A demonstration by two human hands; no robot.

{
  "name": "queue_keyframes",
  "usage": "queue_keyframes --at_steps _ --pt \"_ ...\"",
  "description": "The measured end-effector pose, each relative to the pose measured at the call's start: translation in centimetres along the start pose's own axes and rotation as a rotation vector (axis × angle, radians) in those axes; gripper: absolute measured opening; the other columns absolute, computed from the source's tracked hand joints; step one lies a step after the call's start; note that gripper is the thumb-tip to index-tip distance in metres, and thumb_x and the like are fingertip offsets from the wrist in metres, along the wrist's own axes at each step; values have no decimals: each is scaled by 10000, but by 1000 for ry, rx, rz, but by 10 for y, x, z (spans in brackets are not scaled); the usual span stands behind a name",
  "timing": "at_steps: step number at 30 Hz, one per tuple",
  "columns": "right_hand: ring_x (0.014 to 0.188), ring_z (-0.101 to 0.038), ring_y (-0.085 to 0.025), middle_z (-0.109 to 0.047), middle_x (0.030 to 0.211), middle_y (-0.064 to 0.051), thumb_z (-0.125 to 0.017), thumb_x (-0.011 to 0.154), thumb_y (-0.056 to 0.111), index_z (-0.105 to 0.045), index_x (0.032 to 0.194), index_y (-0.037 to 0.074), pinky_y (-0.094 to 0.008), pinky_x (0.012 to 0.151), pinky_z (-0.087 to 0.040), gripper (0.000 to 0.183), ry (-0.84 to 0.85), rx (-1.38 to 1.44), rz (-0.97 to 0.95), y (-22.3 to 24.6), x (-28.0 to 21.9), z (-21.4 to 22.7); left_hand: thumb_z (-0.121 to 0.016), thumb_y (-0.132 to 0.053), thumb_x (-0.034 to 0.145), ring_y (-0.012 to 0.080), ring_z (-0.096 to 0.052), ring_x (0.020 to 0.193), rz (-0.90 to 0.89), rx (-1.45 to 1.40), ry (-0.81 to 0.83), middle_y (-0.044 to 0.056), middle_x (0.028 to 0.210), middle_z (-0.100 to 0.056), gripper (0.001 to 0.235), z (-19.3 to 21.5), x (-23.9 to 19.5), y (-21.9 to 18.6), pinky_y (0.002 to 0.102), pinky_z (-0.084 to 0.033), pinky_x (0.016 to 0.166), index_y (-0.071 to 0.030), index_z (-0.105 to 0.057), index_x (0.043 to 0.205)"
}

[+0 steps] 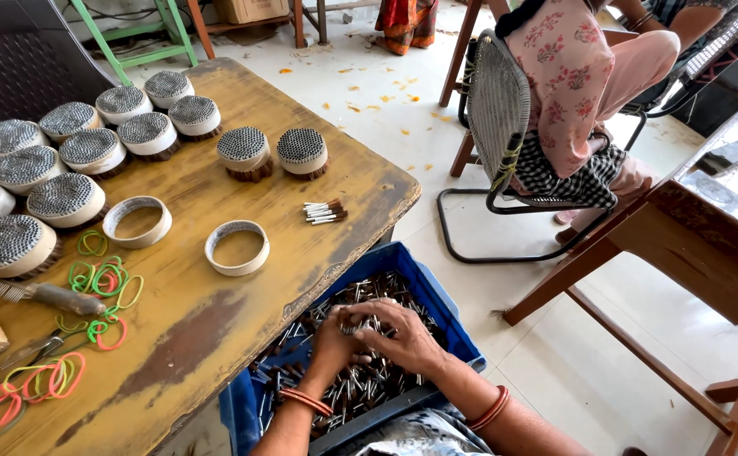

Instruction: The person picks metal brush handles from a blue bin and inserts them into a round bristle base, pressing them in by hand to assemble round brushes. They work through the bin one handle at a time and place finished brushes on the worktable with the others.

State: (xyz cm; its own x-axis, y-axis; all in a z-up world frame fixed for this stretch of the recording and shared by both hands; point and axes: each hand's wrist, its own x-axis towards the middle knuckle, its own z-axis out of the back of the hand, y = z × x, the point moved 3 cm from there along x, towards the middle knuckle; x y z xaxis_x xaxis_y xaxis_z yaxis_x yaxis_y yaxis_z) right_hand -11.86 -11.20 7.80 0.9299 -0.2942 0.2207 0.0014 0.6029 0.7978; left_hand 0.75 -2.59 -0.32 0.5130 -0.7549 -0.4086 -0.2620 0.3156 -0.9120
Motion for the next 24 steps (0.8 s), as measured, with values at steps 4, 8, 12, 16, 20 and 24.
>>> queue_keyframes --at_steps 4,8,12,16,20,24 --pt "1316 -549 -339 -599 1392 -136 -743 935 312 -654 1338 83 -450 1099 -451 472 -85 -107 78 2 5 0 -733 27 831 273 -742 890 -267 276 -61 121 1061 -737 485 -2 3 6 388 -628 655 -82 -540 1262" --pt "1417 -483 -352 -567 1473 -126 -774 943 276 -704 1230 138 -488 1164 -389 327 -71 -215 312 -9 -2 -9 -712 8 820 235 -739 949 -468 349 -108 116 1098 -734 546 5 19 25 399 -618 731 -94 -499 1312" --pt "1461 -477 -341 -553 1520 -101 -794 939 291 -659 1313 167 -486 1202 -383 417 -97 -235 339 -5 -2 -7 -806 -4 769 231 -723 1058 -558 275 -121 119 1159 -750 559 14 57 72 376 -593 845 -58 -572 1273" --pt "1412 -413 -428 -467 1508 -205 -851 782 347 -537 1438 87 -541 1143 -340 772 -97 -259 349 22 6 2 -811 -25 748 238 -728 1016 -159 -131 71 97 1119 -749 566 3 10 14 364 -616 741 -73 -604 1273" --pt "1396 -456 -402 -476 1496 -186 -871 734 289 -458 1520 103 -496 1145 -398 907 57 -250 255 0 0 -9 -767 -1 743 246 -674 930 94 -398 305 105 1093 -693 617 -8 7 28 333 -555 608 -99 -568 1319" --pt "1414 -476 -380 -473 1522 -169 -865 774 216 -457 1540 112 -460 1157 -429 874 78 -231 259 4 0 -9 -753 -15 736 217 -706 996 67 -414 345 91 1122 -701 573 -9 2 20 337 -602 703 -98 -581 1277"
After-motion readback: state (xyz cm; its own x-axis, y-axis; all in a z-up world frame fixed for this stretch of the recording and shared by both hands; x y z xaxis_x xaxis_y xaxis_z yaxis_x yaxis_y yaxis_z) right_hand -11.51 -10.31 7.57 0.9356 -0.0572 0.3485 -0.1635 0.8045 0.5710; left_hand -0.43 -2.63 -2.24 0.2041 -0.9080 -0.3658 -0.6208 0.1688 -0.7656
